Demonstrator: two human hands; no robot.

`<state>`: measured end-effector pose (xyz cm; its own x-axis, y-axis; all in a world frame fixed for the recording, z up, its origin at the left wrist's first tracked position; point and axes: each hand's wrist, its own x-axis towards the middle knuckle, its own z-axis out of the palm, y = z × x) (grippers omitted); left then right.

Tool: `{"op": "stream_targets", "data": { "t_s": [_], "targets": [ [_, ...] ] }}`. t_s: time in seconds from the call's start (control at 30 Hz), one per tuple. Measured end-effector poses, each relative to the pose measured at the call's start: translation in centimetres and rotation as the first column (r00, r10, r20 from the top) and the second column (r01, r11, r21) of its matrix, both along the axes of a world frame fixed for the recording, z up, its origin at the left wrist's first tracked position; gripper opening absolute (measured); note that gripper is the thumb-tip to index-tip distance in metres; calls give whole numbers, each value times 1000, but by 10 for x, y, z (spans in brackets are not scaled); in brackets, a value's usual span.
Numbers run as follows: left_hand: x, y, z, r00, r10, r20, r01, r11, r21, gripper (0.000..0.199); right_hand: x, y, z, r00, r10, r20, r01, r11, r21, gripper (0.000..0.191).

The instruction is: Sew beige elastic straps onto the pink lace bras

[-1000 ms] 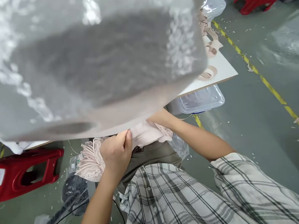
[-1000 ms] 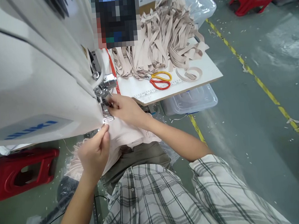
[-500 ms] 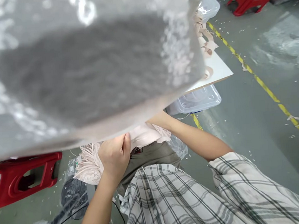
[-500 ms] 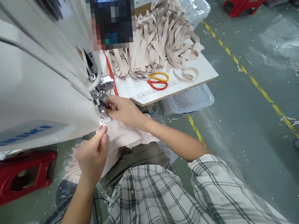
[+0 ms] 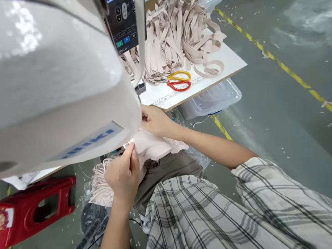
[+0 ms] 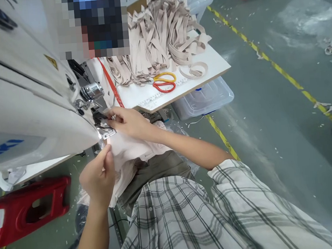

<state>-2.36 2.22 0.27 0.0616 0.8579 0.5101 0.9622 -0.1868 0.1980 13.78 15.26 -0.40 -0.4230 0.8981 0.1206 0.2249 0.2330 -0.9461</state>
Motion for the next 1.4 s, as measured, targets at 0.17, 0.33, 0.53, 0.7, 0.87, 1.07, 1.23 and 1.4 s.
{"op": "stream_targets", "data": {
  "t_s": [0.17,0.33,0.53,0.7,0.87,1.07,1.23,1.4],
  "targets": [
    [2,-2,4,1000,19,7,-19,1000,-10,21,2,-2,-4,999,1,-49,-1,1000,-5,21],
    [2,-3,3,999,43,20,-43,999,-9,22,7,-3,-11,992,34,-121,-38,999,-34,23],
    [-1,-3,4,999,42,27,-42,999,-8,22,15,-6,-19,982,71,-173,-80,996,-48,26],
    [-2,-3,7,998,48,28,-48,999,-23,23,22,-8,-24,986,75,-151,-80,996,-32,31],
    [-1,-3,8,996,67,52,-66,997,-25,22,26,-9,-24,987,78,-139,-82,996,-23,28],
    [-1,-5,8,995,76,67,-74,997,-29,22,28,-9,-28,985,100,-140,-102,995,-12,30],
    [-1,-7,7,988,93,122,-89,995,-36,22,28,-11,-29,982,104,-158,-110,993,-34,30],
    [-3,-7,10,935,162,315,-116,980,-159,24,28,-24,-21,971,103,-214,-137,979,-149,25]
  ]
}}
